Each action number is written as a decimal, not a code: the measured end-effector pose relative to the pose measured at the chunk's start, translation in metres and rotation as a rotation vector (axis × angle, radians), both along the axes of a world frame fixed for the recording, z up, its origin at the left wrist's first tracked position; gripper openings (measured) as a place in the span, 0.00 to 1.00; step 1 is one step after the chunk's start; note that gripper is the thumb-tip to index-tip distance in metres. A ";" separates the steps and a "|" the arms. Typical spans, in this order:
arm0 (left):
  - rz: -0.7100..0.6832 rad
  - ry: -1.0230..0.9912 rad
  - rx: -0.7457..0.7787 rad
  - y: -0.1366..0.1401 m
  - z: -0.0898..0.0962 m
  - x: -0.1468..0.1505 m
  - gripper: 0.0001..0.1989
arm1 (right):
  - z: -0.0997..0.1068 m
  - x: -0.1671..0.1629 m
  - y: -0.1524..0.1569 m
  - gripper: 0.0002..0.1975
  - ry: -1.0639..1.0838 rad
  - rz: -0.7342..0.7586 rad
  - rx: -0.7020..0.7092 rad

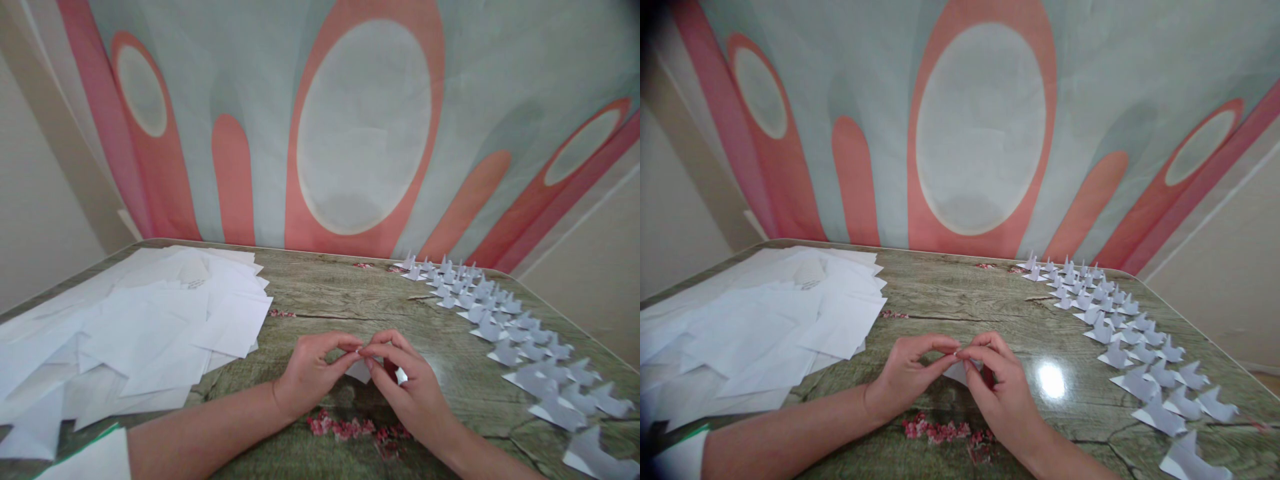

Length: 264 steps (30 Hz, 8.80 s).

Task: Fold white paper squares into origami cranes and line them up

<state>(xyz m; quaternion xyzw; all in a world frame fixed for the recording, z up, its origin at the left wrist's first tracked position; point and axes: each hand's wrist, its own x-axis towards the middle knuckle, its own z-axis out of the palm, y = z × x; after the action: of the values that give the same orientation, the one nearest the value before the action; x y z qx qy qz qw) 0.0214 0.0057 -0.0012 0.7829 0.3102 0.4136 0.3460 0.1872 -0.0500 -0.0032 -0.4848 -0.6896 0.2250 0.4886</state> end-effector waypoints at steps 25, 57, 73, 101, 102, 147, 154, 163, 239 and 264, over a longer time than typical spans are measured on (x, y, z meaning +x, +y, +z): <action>0.064 -0.056 -0.034 0.001 0.000 0.001 0.09 | -0.002 0.002 0.004 0.08 -0.013 -0.098 -0.217; -0.158 -0.209 -0.533 0.003 -0.003 0.008 0.13 | -0.005 0.006 0.013 0.12 0.351 -0.027 -0.422; -0.178 -0.244 -0.649 0.003 -0.007 0.013 0.13 | -0.014 -0.001 0.013 0.15 0.508 0.053 -0.535; -0.361 -0.234 -0.714 0.002 -0.003 0.010 0.21 | -0.015 -0.004 0.014 0.18 0.443 -0.071 -0.535; -0.347 -0.220 -0.719 0.002 -0.003 0.010 0.22 | -0.014 -0.005 0.013 0.18 0.434 -0.077 -0.532; -0.224 0.198 -0.665 0.008 -0.010 0.008 0.09 | -0.010 0.004 0.018 0.13 0.403 0.039 -0.516; -0.235 0.139 -0.653 0.005 -0.005 0.009 0.15 | -0.009 0.005 0.019 0.12 0.451 0.057 -0.465; -0.252 0.094 -0.628 0.009 -0.002 0.006 0.21 | -0.013 0.007 0.020 0.15 0.354 0.019 -0.422; -0.058 -0.026 -0.405 0.017 -0.009 0.005 0.12 | -0.008 0.011 0.019 0.16 -0.032 0.072 -0.349; -0.029 0.211 -0.135 0.024 -0.015 0.003 0.06 | -0.030 0.025 0.035 0.09 -0.024 -0.082 -0.279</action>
<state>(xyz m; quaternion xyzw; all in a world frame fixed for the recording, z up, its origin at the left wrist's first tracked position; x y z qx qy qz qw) 0.0239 0.0294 -0.0163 0.8015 0.3608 0.3020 0.3691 0.2125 -0.0152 -0.0333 -0.5787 -0.6371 0.2926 0.4167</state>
